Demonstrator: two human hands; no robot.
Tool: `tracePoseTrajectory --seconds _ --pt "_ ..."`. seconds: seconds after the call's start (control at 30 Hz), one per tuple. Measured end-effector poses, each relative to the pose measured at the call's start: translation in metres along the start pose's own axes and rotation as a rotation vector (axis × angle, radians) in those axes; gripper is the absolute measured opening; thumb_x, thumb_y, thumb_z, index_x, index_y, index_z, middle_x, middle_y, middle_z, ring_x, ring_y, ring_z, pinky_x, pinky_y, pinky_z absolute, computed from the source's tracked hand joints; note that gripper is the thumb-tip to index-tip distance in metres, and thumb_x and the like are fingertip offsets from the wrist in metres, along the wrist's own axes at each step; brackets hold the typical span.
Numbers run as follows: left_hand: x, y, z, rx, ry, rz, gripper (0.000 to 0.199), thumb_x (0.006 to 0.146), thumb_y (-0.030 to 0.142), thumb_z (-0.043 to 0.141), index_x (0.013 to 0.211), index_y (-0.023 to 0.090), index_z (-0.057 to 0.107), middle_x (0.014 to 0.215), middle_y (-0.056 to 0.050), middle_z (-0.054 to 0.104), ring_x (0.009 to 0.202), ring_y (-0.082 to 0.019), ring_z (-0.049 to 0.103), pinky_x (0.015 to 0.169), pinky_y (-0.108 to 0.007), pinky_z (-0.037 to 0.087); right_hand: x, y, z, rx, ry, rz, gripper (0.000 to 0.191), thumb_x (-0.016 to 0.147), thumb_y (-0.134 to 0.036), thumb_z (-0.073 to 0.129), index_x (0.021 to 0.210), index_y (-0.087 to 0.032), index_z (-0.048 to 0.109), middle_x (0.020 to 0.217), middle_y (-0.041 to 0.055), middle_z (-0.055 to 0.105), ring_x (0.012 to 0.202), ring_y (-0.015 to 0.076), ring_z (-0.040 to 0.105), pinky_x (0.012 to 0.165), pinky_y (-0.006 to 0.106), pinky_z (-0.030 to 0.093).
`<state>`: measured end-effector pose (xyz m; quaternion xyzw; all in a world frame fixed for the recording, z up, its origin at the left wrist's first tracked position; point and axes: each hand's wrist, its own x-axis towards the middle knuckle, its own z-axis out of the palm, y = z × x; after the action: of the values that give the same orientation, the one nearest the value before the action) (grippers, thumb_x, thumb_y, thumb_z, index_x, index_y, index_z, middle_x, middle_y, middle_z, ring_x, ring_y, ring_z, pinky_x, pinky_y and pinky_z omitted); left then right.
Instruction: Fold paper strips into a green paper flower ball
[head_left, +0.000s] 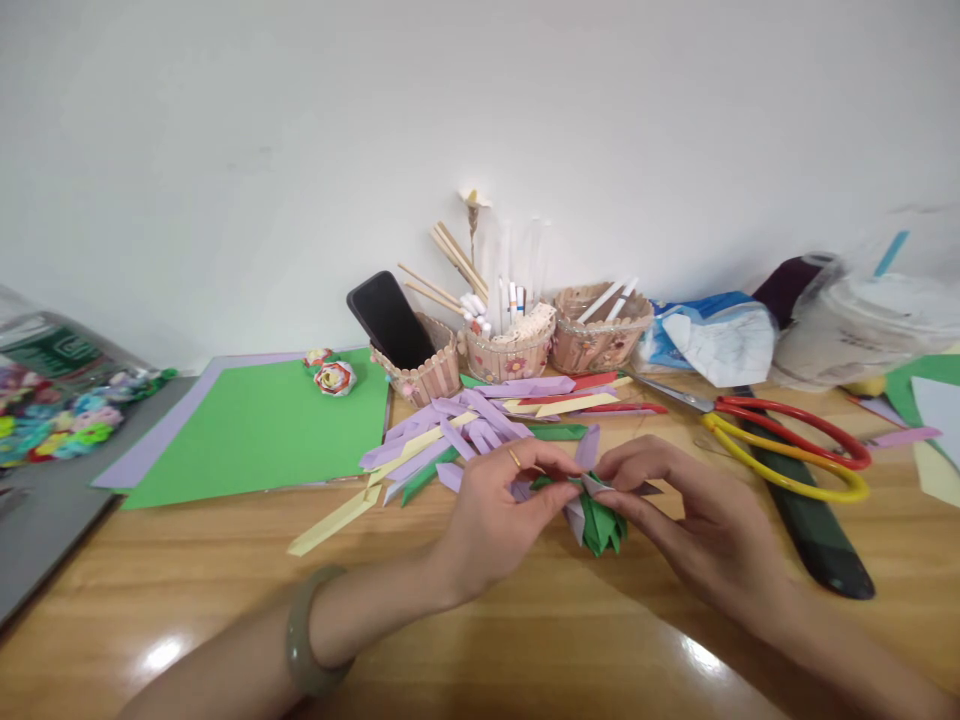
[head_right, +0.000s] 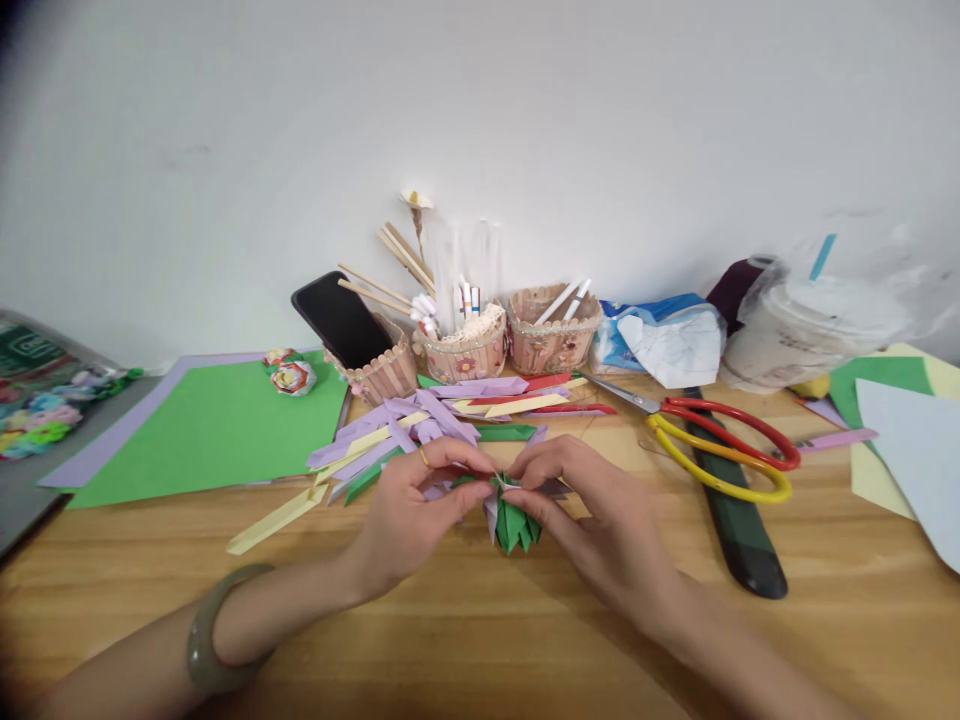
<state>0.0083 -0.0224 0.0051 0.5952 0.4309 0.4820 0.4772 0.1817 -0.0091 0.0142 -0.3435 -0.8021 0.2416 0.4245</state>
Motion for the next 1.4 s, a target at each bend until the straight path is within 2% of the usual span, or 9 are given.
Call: tracePoseTrajectory --seconds 0.27,0.4,0.53,0.7,0.87,1.0,1.1,1.27,1.4 --pt "0.003 0.000 -0.003 0.088 0.000 0.246 0.005 0.072 0.013 0.063 0.073 0.016 0.059 0.074 -0.002 0.056 0.074 -0.013 0.053 0.066 -0.026 0.043 0.001 0.002 0.000 -0.083 0.003 -0.144 0.016 0.077 -0.009 0.060 0.076 -0.022 0.051 0.076 0.0013 0.059 0.070 0.0136 0.059 0.060 0.023 0.047" --pt "0.004 0.002 -0.004 0.127 -0.054 0.264 0.006 0.071 0.011 0.062 0.071 0.016 0.058 0.072 -0.001 0.055 0.070 -0.013 0.052 0.063 -0.026 0.041 0.001 0.004 -0.001 -0.105 0.024 -0.178 0.016 0.076 -0.009 0.061 0.075 -0.021 0.051 0.074 0.0014 0.058 0.068 0.0135 0.058 0.059 0.023 0.047" --pt "0.005 0.002 -0.004 0.117 -0.127 0.168 0.007 0.069 0.012 0.063 0.074 0.015 0.060 0.077 -0.003 0.058 0.073 -0.014 0.053 0.066 -0.027 0.042 -0.001 0.004 0.000 -0.042 -0.006 -0.111 0.014 0.077 -0.011 0.061 0.074 -0.022 0.052 0.071 0.0001 0.059 0.066 0.0130 0.058 0.058 0.023 0.046" --pt "0.009 0.004 -0.005 0.070 -0.133 -0.010 0.005 0.070 0.020 0.065 0.070 0.016 0.062 0.076 -0.003 0.060 0.076 -0.015 0.053 0.070 -0.028 0.041 0.000 0.000 0.002 0.091 -0.043 0.157 0.013 0.079 -0.025 0.060 0.069 -0.021 0.054 0.066 0.0001 0.059 0.061 0.0138 0.056 0.056 0.025 0.046" --pt "0.012 0.009 -0.007 -0.221 -0.183 -0.286 0.018 0.063 0.027 0.070 0.068 0.014 0.059 0.065 0.001 0.057 0.059 -0.009 0.050 0.059 -0.024 0.041 0.005 -0.003 0.001 0.308 -0.099 0.406 0.015 0.076 -0.032 0.063 0.074 -0.018 0.059 0.067 0.0007 0.060 0.060 0.0129 0.055 0.053 0.023 0.045" --pt "0.014 0.011 -0.007 -0.282 -0.188 -0.345 0.026 0.057 0.029 0.075 0.068 0.013 0.059 0.065 0.001 0.058 0.058 -0.009 0.051 0.059 -0.024 0.041 0.009 -0.005 -0.001 0.474 -0.158 0.562 0.017 0.072 -0.031 0.067 0.072 -0.017 0.059 0.065 -0.0013 0.057 0.059 0.0102 0.054 0.054 0.021 0.045" --pt "0.015 0.011 -0.007 -0.292 -0.185 -0.371 0.026 0.055 0.027 0.076 0.068 0.012 0.060 0.065 0.001 0.059 0.059 -0.009 0.052 0.060 -0.024 0.042 0.010 -0.005 -0.001 0.514 -0.145 0.593 0.018 0.069 -0.030 0.070 0.070 -0.016 0.058 0.064 -0.0024 0.055 0.058 0.0091 0.052 0.054 0.020 0.045" --pt "0.015 0.012 -0.007 -0.339 -0.188 -0.396 0.022 0.056 0.021 0.074 0.070 0.012 0.060 0.067 0.000 0.060 0.060 -0.009 0.053 0.061 -0.024 0.043 0.011 -0.006 0.000 0.478 -0.121 0.563 0.022 0.067 -0.034 0.071 0.067 -0.017 0.056 0.062 -0.0024 0.055 0.056 0.0102 0.053 0.052 0.022 0.046" --pt "0.016 0.011 -0.006 -0.326 -0.161 -0.353 0.026 0.054 0.021 0.076 0.071 0.013 0.058 0.068 0.000 0.060 0.062 -0.010 0.054 0.062 -0.024 0.044 0.011 -0.005 0.001 0.404 -0.130 0.531 0.024 0.068 -0.037 0.069 0.066 -0.016 0.057 0.062 -0.0006 0.057 0.056 0.0111 0.053 0.050 0.022 0.045"
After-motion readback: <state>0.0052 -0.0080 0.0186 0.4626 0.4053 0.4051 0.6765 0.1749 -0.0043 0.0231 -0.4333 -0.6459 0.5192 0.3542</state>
